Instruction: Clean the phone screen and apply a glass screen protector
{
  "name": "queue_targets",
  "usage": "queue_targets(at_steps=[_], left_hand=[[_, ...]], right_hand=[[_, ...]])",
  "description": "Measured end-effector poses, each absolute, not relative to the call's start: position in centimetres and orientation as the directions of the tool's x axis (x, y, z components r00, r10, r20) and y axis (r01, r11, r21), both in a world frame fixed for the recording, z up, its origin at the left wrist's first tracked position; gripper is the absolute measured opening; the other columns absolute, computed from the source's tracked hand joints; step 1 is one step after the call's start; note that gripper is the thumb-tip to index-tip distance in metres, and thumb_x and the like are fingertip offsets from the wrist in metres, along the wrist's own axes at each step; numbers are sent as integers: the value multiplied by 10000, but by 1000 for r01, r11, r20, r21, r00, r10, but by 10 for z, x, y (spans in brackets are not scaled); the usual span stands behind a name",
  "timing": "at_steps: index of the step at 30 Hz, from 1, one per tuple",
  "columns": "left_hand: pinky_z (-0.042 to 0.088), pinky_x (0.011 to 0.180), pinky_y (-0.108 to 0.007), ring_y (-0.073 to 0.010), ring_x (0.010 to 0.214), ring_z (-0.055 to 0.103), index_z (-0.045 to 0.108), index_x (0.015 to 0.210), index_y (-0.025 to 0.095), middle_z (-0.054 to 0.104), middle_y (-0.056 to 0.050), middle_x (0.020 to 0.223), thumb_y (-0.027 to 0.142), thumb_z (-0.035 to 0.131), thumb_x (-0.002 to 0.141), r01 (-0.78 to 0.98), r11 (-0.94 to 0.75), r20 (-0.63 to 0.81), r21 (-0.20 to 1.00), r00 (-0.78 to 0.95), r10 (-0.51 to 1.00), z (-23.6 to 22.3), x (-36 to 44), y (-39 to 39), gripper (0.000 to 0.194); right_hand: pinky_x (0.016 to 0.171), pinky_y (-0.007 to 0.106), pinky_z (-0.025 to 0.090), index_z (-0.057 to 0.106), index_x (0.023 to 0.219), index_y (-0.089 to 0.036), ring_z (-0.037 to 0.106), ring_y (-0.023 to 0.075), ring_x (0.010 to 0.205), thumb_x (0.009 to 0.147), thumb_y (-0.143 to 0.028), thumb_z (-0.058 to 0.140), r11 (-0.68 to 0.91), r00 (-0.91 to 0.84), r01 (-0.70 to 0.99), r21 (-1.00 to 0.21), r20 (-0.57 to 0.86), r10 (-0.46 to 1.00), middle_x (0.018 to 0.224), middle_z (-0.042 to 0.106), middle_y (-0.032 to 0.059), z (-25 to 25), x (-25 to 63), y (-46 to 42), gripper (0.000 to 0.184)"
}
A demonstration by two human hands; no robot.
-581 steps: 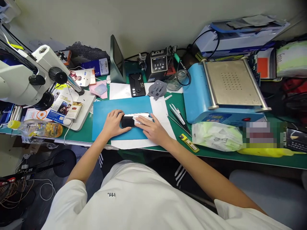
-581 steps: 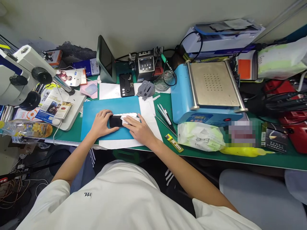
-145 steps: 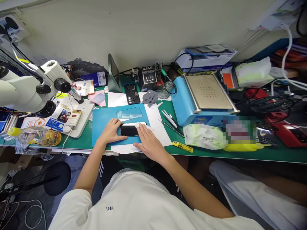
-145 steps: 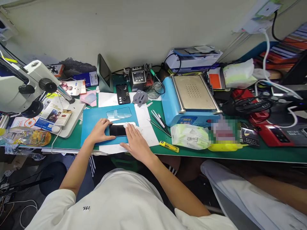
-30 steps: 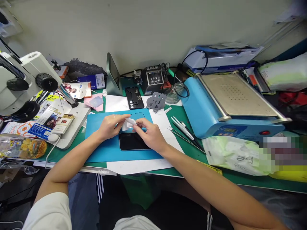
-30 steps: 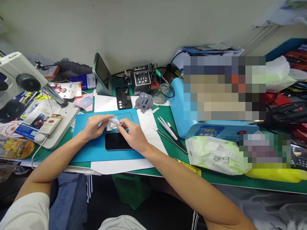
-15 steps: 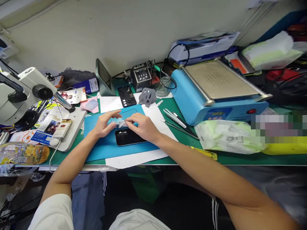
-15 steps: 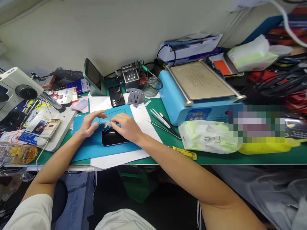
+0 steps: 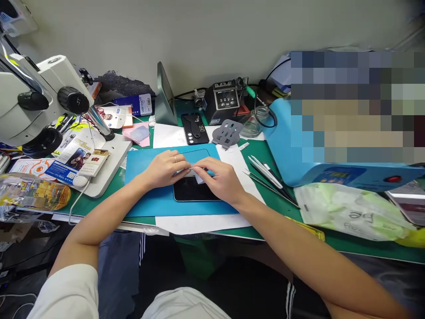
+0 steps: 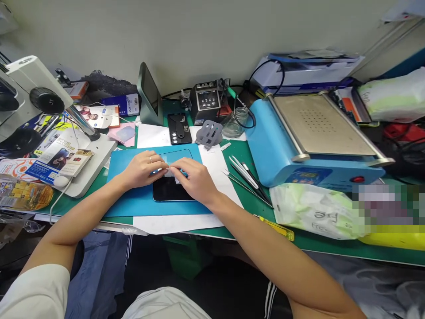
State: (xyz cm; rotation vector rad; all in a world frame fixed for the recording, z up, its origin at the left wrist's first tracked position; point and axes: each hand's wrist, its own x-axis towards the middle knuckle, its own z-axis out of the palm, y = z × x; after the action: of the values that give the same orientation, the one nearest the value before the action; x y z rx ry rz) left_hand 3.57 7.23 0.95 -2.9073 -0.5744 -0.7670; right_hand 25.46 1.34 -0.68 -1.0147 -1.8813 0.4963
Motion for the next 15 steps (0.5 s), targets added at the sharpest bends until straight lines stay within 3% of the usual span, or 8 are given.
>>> queue_targets(at_steps=[5, 10, 13, 15], left_hand=[[416, 698, -332, -183, 776, 604, 633, 979, 192, 714, -63, 903, 286, 403, 1101, 413, -906, 493, 91, 772, 402, 14, 38, 67, 277], [433, 722, -337, -194, 801, 590, 589, 1020, 195, 705, -68, 938, 228, 410, 1074, 390, -912, 497, 126, 771, 398, 15, 38, 68, 190], [443, 737, -352, -203, 806, 572, 562, 976, 209, 697, -75, 967, 166, 433, 1002, 340, -928, 462, 152, 806, 370, 17, 37, 69, 138], [438, 725, -360, -210, 792, 560, 550, 916, 215, 686, -72, 938, 128, 469, 906, 287, -947, 411, 146, 853, 322, 19, 37, 67, 120]], right_hand=[[746, 373, 554, 707, 971, -249, 697, 220, 809, 1024, -356, 553, 527, -249, 473, -706, 467, 848, 905, 756, 49, -8, 258, 15, 194], [757, 410, 541, 686, 913, -251, 665, 239, 810, 988, -271, 567, 555, -229, 529, -642, 522, 822, 854, 727, 55, -3, 258, 15, 142], [832, 449, 533, 667, 889, -259, 665, 261, 895, 976, -225, 554, 588, -201, 544, -599, 587, 784, 918, 736, 70, -1, 257, 12, 147], [852, 449, 532, 661, 905, -259, 668, 257, 916, 979, -200, 536, 638, -285, 521, -567, 589, 756, 946, 740, 70, -2, 257, 11, 157]])
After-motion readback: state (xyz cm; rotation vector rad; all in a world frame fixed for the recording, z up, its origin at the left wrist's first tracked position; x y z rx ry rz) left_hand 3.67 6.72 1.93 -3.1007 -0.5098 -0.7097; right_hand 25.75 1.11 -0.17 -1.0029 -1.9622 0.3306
